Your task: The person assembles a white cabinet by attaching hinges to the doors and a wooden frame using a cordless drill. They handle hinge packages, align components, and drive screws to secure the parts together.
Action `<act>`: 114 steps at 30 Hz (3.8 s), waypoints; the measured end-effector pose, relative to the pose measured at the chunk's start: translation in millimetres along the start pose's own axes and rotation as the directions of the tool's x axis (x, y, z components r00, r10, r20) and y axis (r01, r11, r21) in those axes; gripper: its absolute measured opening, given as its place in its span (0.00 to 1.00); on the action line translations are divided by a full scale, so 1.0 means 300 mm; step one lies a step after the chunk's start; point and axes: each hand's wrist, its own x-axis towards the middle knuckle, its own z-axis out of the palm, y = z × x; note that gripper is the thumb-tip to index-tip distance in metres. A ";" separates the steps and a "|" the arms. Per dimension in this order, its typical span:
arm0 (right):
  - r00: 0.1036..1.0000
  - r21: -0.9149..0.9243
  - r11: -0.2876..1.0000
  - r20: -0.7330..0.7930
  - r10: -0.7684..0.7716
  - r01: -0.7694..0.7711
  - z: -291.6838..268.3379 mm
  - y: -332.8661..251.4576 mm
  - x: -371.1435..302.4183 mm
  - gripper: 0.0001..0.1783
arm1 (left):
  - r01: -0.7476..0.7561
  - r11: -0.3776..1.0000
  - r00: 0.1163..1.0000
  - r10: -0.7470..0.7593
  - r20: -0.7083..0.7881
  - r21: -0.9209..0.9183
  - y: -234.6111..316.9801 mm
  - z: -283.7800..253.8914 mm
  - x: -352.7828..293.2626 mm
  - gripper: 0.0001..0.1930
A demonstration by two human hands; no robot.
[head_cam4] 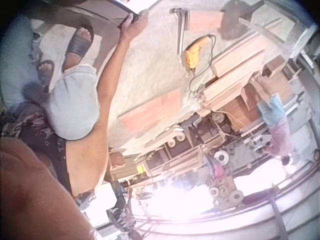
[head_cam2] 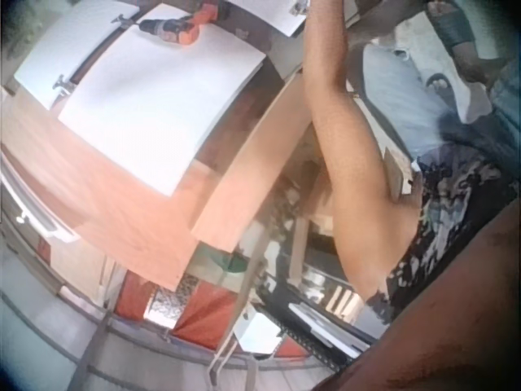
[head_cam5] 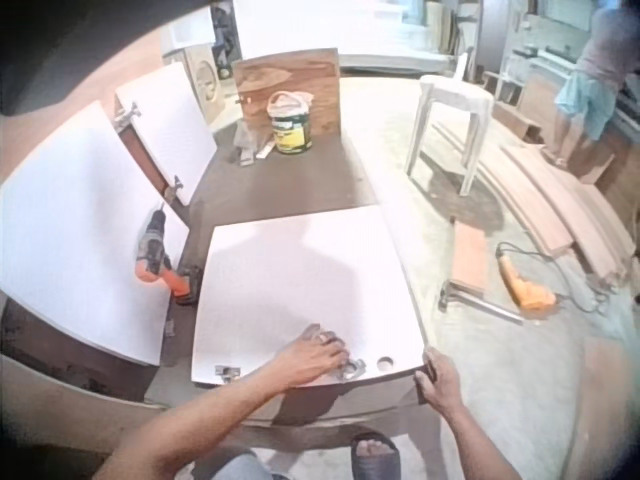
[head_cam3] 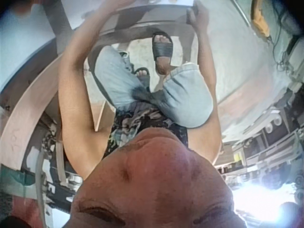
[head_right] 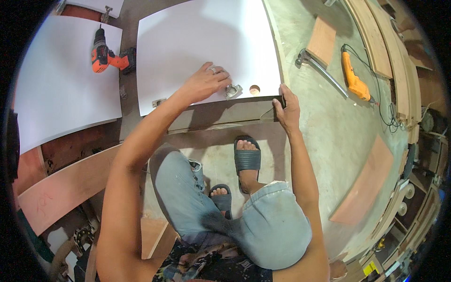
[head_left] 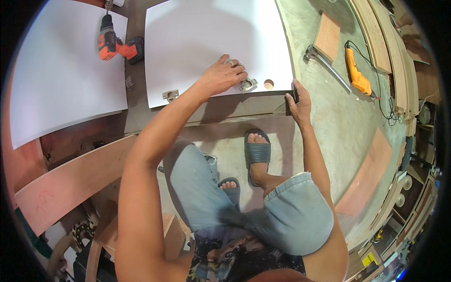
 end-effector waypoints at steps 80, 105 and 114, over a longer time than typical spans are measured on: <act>0.879 0.223 0.971 0.441 -0.180 0.087 -0.276 -0.488 0.213 0.13 | -0.109 0.466 -0.636 -0.712 -0.298 -0.878 0.478 -0.380 -1.671 0.21; 0.962 0.866 0.432 0.178 0.209 -0.254 -0.434 -0.398 0.240 0.36 | -0.913 -0.021 0.172 -0.925 -0.339 -0.407 0.471 -0.754 -0.261 0.17; 0.844 -0.069 0.883 -0.335 0.418 -0.464 -0.445 0.191 0.250 0.36 | -0.712 -0.566 0.436 -0.821 0.370 -0.417 0.394 -0.130 -0.037 0.16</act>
